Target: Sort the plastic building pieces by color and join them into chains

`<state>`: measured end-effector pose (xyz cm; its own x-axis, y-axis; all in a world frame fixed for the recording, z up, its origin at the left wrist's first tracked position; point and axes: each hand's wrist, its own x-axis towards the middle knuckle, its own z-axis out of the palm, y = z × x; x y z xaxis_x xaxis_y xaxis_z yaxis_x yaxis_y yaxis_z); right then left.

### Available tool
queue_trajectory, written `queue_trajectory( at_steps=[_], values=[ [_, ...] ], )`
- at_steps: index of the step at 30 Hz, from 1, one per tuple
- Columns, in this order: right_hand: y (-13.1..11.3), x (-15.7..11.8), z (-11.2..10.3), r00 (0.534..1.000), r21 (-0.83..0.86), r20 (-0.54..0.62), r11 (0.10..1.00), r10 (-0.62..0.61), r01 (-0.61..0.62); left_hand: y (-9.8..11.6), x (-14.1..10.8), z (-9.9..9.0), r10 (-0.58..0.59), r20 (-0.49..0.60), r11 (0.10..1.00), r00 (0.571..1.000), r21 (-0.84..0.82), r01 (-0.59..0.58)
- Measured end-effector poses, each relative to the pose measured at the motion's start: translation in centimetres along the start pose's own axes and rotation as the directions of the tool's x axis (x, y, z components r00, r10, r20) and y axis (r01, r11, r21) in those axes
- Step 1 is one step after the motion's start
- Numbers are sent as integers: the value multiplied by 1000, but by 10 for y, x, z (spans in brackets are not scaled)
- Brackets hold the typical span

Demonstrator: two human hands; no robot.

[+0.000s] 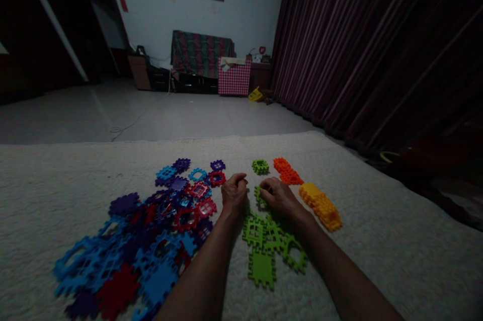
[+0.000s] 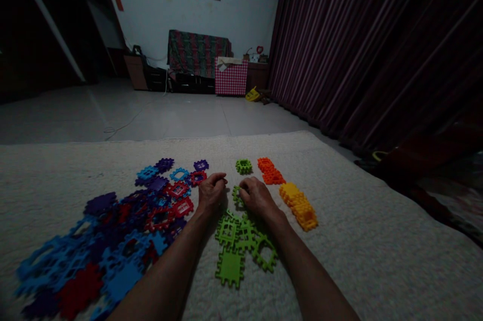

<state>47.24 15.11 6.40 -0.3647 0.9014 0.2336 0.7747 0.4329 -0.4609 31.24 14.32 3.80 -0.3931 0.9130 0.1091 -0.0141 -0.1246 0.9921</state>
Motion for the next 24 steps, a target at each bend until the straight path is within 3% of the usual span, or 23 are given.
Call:
queue_trajectory(
  at_steps=[6,11,15,19,24],
  values=[
    [16,3,1,990,-94,-142,995,10,-24,-2,1,1,-1,5,1000,1000,0,1],
    [25,1,5,986,-115,-160,991,52,-71,0,0,1,-15,10,1000,1000,2,15],
    [22,1,4,968,-143,-188,970,167,-195,4,-1,1,-23,8,1000,1000,-9,23],
    [9,-2,-1,927,-167,-160,916,339,-364,4,-1,0,-20,10,1000,1000,-3,20],
    [-5,-5,-4,918,-199,-74,897,389,-395,5,-1,0,-8,-5,1000,1000,8,8]
  ],
)
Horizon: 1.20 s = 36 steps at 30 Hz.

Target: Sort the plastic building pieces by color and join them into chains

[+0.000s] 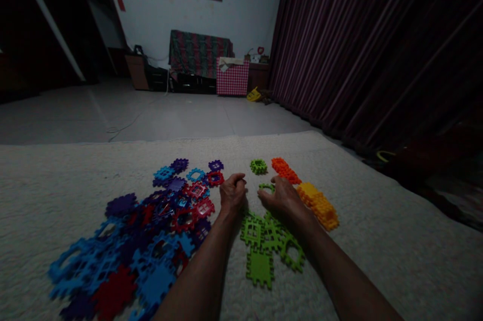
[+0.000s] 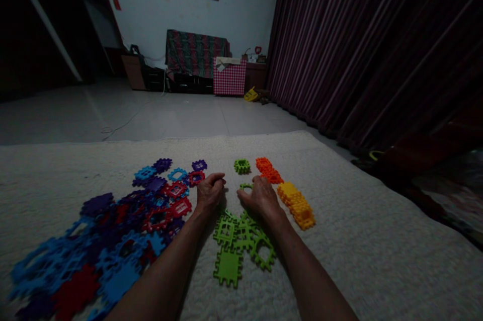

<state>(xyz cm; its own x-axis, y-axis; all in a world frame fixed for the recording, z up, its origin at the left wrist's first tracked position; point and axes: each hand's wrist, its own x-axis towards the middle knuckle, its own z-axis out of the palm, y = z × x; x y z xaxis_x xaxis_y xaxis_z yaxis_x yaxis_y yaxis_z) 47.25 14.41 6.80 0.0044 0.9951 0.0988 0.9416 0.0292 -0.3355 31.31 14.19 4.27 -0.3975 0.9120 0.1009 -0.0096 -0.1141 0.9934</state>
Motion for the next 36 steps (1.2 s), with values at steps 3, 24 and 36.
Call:
queue_trajectory(
  at_steps=[3,24,36],
  values=[
    [-1,-1,-2,999,-11,31,1000,-19,20,-1,0,0,-3,4,1000,1000,10,3],
    [0,1,5,992,26,53,993,-114,113,-1,0,1,-11,3,1000,1000,-9,11],
    [-5,30,1,980,184,-188,978,-68,103,-11,4,3,-10,14,999,1000,-38,10]
  ],
)
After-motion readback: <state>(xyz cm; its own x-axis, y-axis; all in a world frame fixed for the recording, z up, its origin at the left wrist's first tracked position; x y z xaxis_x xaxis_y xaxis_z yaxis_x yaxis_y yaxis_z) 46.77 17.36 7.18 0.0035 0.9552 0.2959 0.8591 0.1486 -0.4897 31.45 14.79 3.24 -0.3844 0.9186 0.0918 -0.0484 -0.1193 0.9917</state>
